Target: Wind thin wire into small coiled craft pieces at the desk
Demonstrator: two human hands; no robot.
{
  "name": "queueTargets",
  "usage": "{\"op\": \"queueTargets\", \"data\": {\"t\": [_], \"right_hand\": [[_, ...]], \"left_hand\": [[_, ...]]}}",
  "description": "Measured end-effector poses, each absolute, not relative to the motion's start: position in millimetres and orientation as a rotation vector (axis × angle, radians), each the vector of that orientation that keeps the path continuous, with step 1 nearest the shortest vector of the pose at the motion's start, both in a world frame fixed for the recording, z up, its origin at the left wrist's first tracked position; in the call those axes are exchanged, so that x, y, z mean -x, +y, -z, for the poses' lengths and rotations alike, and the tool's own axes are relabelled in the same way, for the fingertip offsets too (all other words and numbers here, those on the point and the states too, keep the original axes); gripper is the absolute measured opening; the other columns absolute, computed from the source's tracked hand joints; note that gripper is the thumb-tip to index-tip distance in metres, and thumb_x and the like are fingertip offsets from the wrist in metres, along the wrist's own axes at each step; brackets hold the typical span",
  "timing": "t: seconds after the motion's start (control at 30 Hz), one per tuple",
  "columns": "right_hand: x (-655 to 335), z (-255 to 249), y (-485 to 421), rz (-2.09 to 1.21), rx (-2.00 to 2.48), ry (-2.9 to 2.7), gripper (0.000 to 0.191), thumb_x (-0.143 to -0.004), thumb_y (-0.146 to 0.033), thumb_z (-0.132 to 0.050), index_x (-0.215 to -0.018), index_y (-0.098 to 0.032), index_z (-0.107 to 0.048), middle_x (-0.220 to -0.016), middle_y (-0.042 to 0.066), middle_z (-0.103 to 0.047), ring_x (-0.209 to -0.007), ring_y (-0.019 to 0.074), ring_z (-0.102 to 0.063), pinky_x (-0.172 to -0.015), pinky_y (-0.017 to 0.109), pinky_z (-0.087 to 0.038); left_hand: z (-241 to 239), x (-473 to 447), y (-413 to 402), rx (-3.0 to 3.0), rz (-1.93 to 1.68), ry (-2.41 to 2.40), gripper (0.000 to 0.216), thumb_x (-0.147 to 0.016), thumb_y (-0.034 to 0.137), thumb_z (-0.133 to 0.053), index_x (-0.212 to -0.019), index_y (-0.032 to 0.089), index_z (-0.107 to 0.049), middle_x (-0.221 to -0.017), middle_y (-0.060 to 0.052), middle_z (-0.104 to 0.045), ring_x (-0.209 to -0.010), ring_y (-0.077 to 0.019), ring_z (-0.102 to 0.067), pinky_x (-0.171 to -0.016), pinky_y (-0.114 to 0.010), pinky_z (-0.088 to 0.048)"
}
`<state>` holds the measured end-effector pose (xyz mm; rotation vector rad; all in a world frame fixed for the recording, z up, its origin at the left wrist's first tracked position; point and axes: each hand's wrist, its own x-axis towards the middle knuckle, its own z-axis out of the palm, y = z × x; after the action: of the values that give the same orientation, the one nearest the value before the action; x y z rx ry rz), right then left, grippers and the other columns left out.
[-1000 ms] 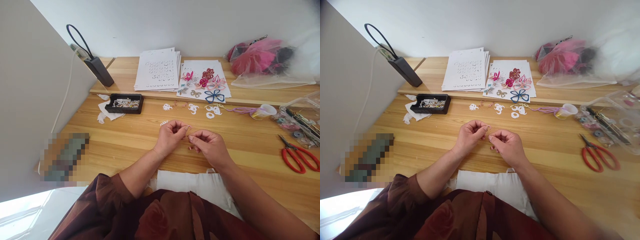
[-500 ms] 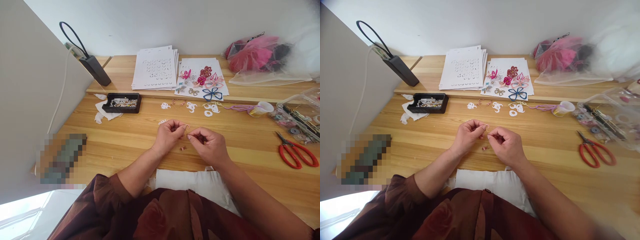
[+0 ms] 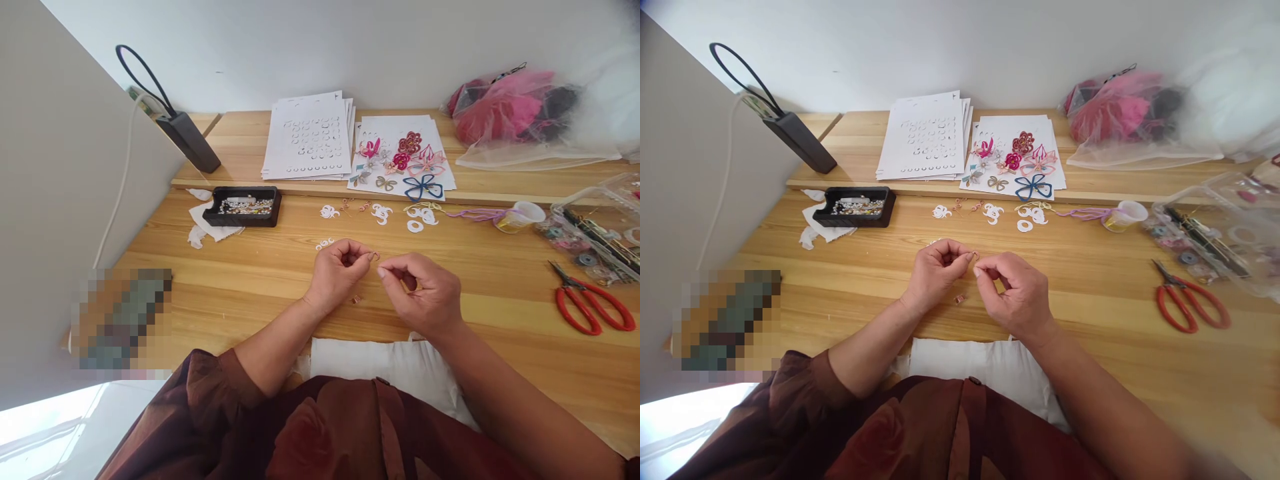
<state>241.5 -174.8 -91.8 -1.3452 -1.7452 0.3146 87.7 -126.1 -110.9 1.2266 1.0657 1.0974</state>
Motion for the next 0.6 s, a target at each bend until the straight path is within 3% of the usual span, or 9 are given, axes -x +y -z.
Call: {"op": "queueTargets", "data": {"t": [0.2,0.43,0.6], "right_hand": [[-249,95,-166,-0.432,1.364,-1.495,0.003,-0.085,-0.019,-0.070,-0.082,-0.021,-0.071,-0.070,-0.001,-0.066,-0.059,0.0111,-0.054,-0.055,0.026,-0.041],[-254,100,-154,-0.927,1.374,-1.226,0.010,-0.079,-0.028,-0.075,-0.075,-0.020,-0.071,-0.065,-0.002,-0.065,-0.057,0.0101,-0.053,-0.054,0.025,-0.041],[-251,102,-153,-1.277,1.324,-1.016,0.019,-0.072,-0.033,-0.080,-0.068,-0.019,-0.068,-0.055,-0.004,-0.058,-0.044,0.0065,-0.041,-0.044,0.023,-0.031]], "left_hand": [[105,-87,-131,-1.237,-0.852,0.979,0.022,-0.080,0.034,-0.072,-0.080,0.014,-0.064,-0.069,0.001,-0.061,-0.051,-0.0064,-0.050,-0.046,-0.019,-0.043],[101,-84,-132,-1.172,-0.794,0.770,0.027,-0.083,0.038,-0.074,-0.084,0.014,-0.063,-0.071,0.001,-0.061,-0.050,-0.0059,-0.052,-0.048,-0.020,-0.048],[102,-83,-130,-1.106,-0.879,0.718,0.028,-0.079,0.038,-0.078,-0.083,0.013,-0.068,-0.101,-0.006,-0.066,-0.055,-0.0049,-0.054,-0.047,-0.022,-0.052]]}}
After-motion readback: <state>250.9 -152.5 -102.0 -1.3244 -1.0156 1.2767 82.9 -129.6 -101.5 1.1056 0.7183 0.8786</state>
